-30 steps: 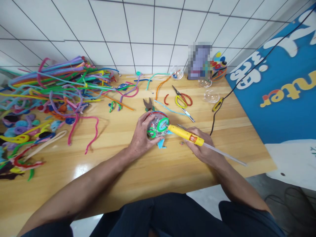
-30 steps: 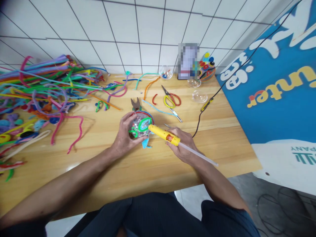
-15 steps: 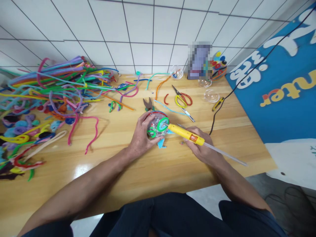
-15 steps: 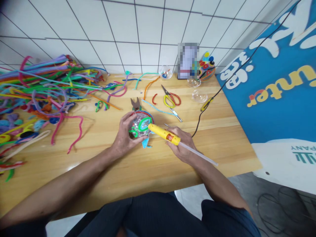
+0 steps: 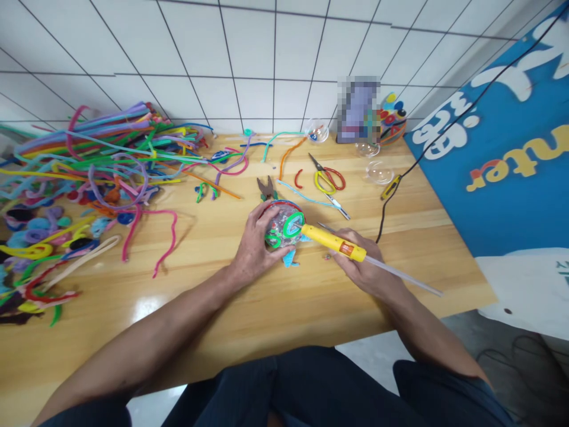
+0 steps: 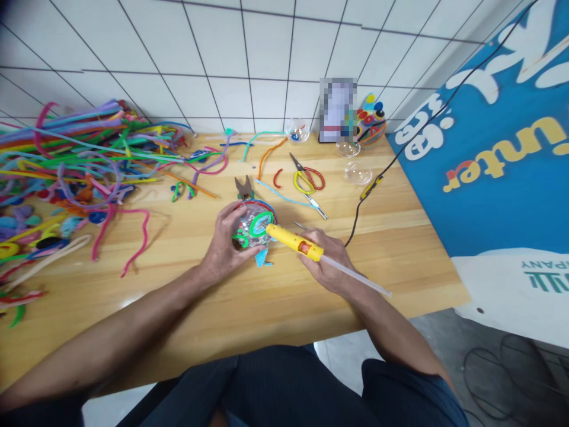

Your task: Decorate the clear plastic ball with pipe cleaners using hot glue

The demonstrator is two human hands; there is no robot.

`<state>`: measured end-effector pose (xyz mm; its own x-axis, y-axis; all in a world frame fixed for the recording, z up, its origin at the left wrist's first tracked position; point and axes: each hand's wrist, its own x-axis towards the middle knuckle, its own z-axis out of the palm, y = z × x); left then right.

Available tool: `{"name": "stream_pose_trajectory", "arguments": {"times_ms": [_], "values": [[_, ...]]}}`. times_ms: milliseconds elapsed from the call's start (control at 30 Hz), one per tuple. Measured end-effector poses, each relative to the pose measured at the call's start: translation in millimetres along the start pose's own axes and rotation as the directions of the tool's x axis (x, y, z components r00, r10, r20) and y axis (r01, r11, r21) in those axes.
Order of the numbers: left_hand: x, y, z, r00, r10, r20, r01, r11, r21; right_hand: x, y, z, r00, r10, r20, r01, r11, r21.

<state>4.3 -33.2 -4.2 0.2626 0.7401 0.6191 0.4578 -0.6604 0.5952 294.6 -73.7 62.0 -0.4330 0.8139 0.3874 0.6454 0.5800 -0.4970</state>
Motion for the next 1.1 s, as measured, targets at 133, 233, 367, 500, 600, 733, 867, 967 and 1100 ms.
{"name": "stream_pose_trajectory", "arguments": {"times_ms": [133,233,367,500,600,733,867,967,1100], "values": [[0.0,0.0,-0.1,1.000,-0.008,-0.001,0.008,1.000,-0.010,0.4,0.0,-0.7,1.000,-0.018,-0.007,0.018,1.000,0.004],[-0.2,0.1,0.0,1.000,-0.007,0.003,0.007,1.000,-0.011,0.0,0.5,-0.7,1.000,-0.018,-0.002,0.018,1.000,0.009],[-0.3,0.7,-0.3,1.000,-0.008,0.005,0.008,1.000,-0.004,-1.2,0.6,-0.5,1.000,-0.005,-0.007,0.005,1.000,0.019],[-0.5,0.7,-0.6,1.000,-0.014,0.018,0.014,1.000,0.011,-1.1,-0.5,-1.9,1.000,0.011,0.008,-0.011,1.000,0.021],[-0.8,0.2,-0.4,1.000,-0.011,0.015,0.011,1.000,0.007,-0.1,-1.6,-2.7,1.000,0.007,0.011,-0.007,1.000,0.025],[-0.9,0.2,0.0,1.000,-0.012,0.007,0.012,1.000,0.012,0.7,-3.9,-2.9,0.999,0.030,0.027,-0.031,0.999,0.030],[-0.9,0.5,0.3,1.000,-0.029,0.010,0.028,0.999,0.020,1.1,-6.8,-3.9,0.991,0.112,0.077,-0.116,0.992,0.050],[-1.1,0.2,0.4,0.999,-0.037,0.011,0.037,0.999,0.026,1.9,-7.0,-5.0,0.985,0.140,0.097,-0.147,0.987,0.070],[-1.5,-0.6,0.0,0.999,-0.049,0.022,0.048,0.998,0.040,2.4,-4.5,-5.1,0.987,0.117,0.111,-0.128,0.988,0.091]]}}
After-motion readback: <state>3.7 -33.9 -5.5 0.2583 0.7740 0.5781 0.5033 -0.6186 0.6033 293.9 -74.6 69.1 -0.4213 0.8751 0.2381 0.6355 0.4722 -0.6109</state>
